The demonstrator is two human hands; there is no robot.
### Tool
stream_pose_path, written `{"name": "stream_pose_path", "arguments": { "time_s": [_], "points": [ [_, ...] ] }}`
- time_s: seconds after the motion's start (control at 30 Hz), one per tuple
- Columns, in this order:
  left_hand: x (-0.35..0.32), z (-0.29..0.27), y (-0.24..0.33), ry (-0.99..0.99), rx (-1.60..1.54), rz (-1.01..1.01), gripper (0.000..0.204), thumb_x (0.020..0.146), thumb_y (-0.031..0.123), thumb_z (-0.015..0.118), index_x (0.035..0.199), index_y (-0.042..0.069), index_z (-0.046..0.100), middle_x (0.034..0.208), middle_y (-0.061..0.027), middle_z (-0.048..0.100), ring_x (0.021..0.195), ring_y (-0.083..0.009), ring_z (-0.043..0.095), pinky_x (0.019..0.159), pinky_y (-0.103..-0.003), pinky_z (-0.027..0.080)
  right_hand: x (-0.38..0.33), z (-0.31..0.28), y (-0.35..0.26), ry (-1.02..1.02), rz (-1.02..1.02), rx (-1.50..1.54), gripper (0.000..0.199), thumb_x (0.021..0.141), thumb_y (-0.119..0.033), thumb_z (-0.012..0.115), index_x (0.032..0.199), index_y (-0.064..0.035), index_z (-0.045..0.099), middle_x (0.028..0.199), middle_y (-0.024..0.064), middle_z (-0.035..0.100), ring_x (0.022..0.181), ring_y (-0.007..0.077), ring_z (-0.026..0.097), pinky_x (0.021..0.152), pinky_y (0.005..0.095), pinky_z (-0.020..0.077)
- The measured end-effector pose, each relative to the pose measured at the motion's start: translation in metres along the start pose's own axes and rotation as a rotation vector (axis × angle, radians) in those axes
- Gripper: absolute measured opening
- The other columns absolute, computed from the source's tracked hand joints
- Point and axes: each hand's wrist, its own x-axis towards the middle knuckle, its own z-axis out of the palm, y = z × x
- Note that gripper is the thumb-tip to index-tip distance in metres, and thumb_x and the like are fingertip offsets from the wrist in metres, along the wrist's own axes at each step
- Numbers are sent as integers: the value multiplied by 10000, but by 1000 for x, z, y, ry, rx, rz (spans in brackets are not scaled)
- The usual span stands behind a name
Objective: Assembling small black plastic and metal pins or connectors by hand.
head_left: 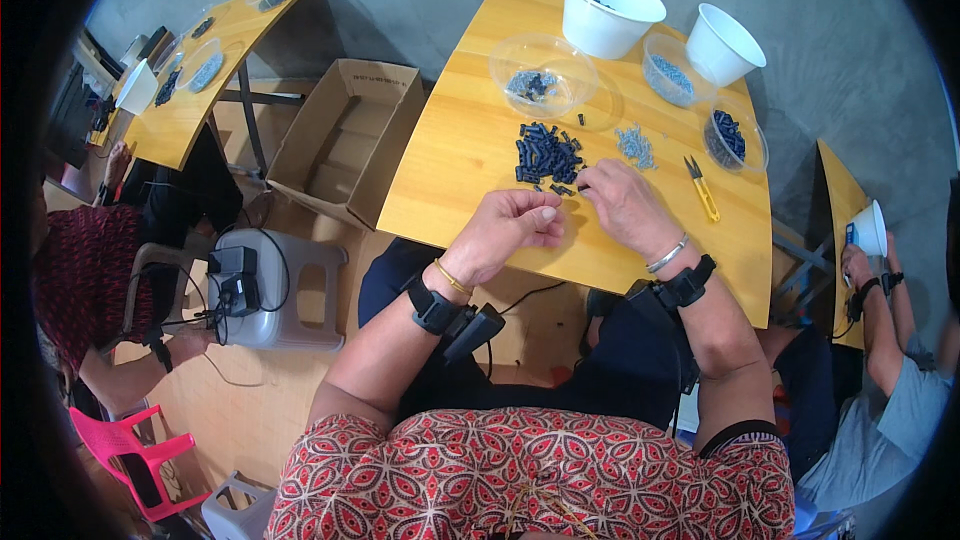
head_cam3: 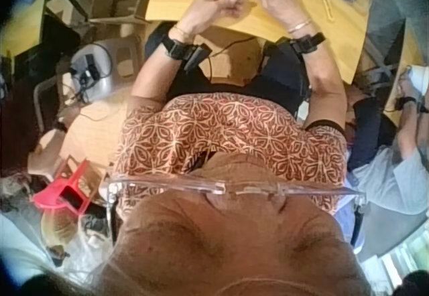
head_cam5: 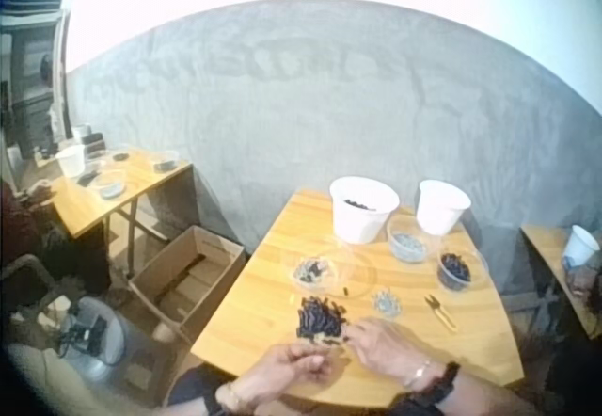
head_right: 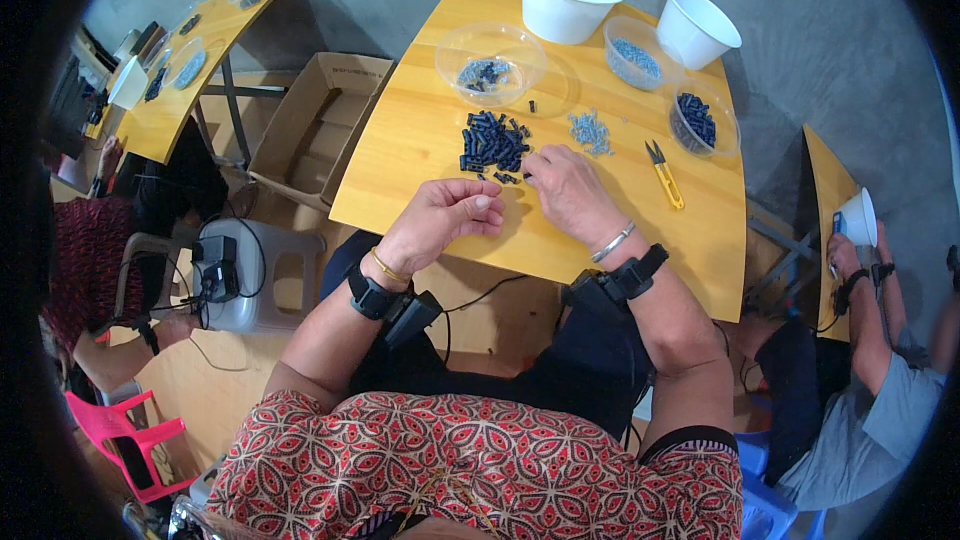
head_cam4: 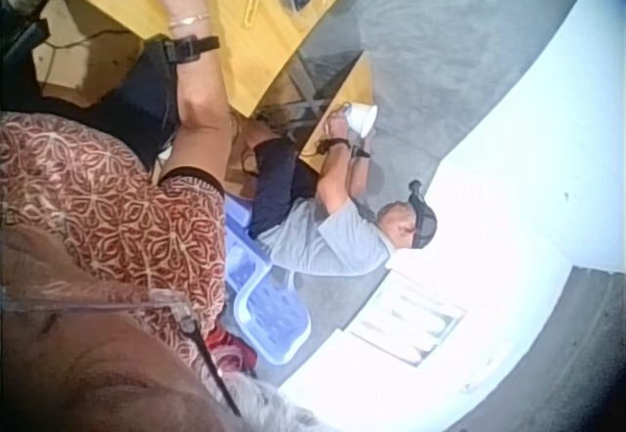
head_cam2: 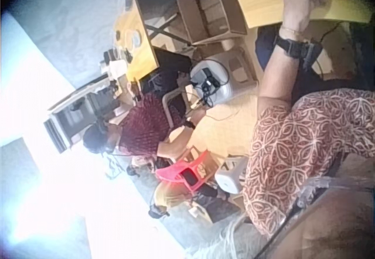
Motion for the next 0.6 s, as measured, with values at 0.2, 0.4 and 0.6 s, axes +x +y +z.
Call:
{"name": "stream_pose_path", "arguments": {
  "time_s": [0.2, 0.4, 0.6],
  "points": [
    [-22, 8, -8, -15, 68, 21, 279, 894, 107, 535, 1117, -60, 534, 916, -111, 611, 790, -164, 613, 741, -281, 530, -19, -10, -16, 158, 83, 109, 84, 754, -1, 536, 834, -16, 515, 790, 144, 530, 784, 334, 527, 677, 410, 437],
    [-36, 24, -8, -62, 69, -24, 252, 906, 150, 527, 1067, -39, 572, 860, -83, 617, 724, -130, 600, 667, -257, 527, -44, -8, -70, 130, 46, 310, 122, 755, 18, 534, 868, -16, 504, 797, 145, 533, 759, 332, 538, 663, 388, 452],
    [-41, 21, -7, -95, 96, -65, 154, 876, 121, 571, 914, -20, 617, 754, -51, 621, 607, -89, 568, 533, -206, 483, -50, -11, -81, 120, 1, 490, 88, 795, -35, 545, 878, -21, 521, 780, 155, 539, 750, 332, 552, 654, 392, 460]
  ]
}}
